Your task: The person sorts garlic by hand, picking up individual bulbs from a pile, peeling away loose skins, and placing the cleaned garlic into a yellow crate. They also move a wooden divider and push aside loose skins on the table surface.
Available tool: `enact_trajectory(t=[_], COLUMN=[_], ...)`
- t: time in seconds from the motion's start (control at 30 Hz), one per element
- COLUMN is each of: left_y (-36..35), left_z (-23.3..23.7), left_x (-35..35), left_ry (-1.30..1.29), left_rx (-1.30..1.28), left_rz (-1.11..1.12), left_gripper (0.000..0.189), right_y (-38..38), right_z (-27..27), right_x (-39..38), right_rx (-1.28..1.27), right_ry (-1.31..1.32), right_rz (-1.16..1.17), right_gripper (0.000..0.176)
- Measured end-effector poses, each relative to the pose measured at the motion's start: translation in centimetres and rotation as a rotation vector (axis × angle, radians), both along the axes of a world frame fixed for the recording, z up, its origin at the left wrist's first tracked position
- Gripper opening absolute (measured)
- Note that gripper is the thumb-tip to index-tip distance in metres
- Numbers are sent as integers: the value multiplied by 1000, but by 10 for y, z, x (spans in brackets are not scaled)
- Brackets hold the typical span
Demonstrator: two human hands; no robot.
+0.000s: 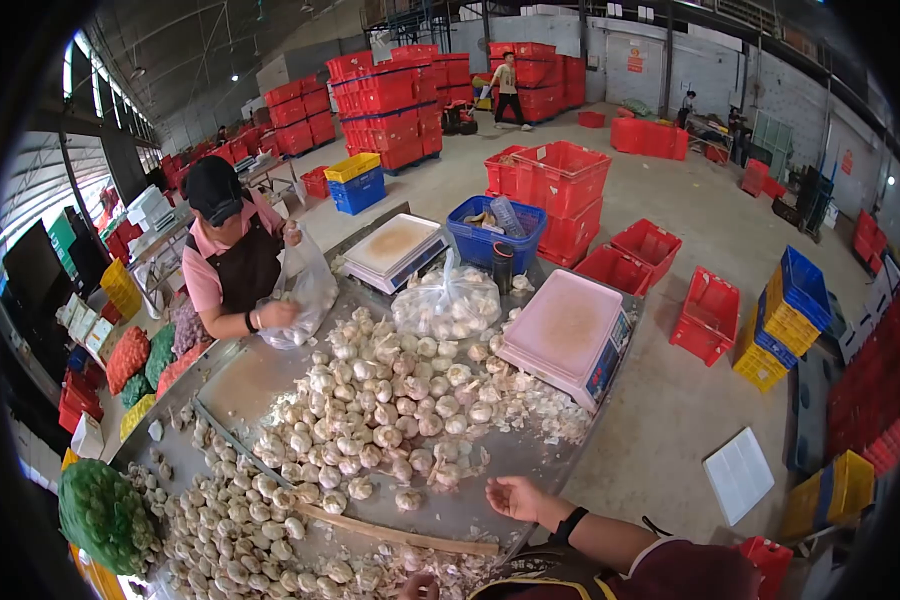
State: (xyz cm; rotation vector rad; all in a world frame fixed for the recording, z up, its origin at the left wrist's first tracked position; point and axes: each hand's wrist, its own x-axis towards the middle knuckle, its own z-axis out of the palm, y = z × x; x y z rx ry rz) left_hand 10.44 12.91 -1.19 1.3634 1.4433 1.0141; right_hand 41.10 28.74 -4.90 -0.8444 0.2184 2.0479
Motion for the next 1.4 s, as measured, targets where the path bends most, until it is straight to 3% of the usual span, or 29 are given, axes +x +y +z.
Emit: enact_trajectory(t=[0.03, 0.1, 0.23, 0.27, 0.33, 0.37, 0.5, 0.7, 0.77, 0.8, 0.87, 0.9, 0.93, 1.0, 1.07, 1.13, 1.3, 1.4], left_y=[0, -4, -15, -20, -22, -25, -25, -39, -41, -39, -30, -21, -11, 15, 31, 47, 56, 44], left_z=[3, 11, 3, -8, -38, -47, -6, -5, -5, -9, -8, -5, 2, 21, 24, 3, -35, -34], left_x=[-6, -18, -44, -53, -71, -79, -88, -92, -85, -80, -65, -54, -42, -15, 7, 25, 54, 57], left_ry=[-7, 289, 427, 423, 177, 304, 345, 429, 421, 433, 445, 447, 451, 421, 395, 633, 655, 562], left_rx=[0, -133, -115, -133, -278, -175, -259, -222, -241, -162, -101, -88, -76, -181, -281, -88, -314, -296], left_rz=[2, -141, -160, -150, -114, -130, -51, 68, 96, 110, 151, 168, 182, 243, 299, 321, 381, 473], left_gripper=[26, 27, 30, 30, 33, 35, 26, 26, 26, 27, 28, 32, 37, 40, 44, 47, 42, 35], right_y=[-2, -8, -23, -28, -35, -39, -45, -24, -16, -13, 0, 10, 17, 32, 49, 61, 107, 139], right_z=[3, 8, 27, 22, 15, 13, 10, 29, 37, 34, 23, 19, 18, 21, 22, 31, 6, -7], right_x=[-6, -18, -39, -43, -50, -53, -69, -96, -96, -93, -80, -71, -65, -55, -49, -47, -48, -51], right_rx=[0, 19, 60, 45, 30, 7, -38, -3, 333, 328, 756, 831, 838, 1092, 1206, 1233, 1381, 1512], right_ry=[-7, -20, -89, -90, -155, -176, -205, -236, -724, -717, -1249, -1404, -1389, -1651, -1613, -1726, -1660, -1695], right_rz=[2, 31, 92, 107, 101, 110, 163, 319, 442, 469, 492, 536, 566, 528, 502, 621, 771, 760], right_gripper=[20, 21, 22, 22, 22, 21, 21, 22, 42, 42, 63, 74, 74, 76, 80, 79, 78, 78])
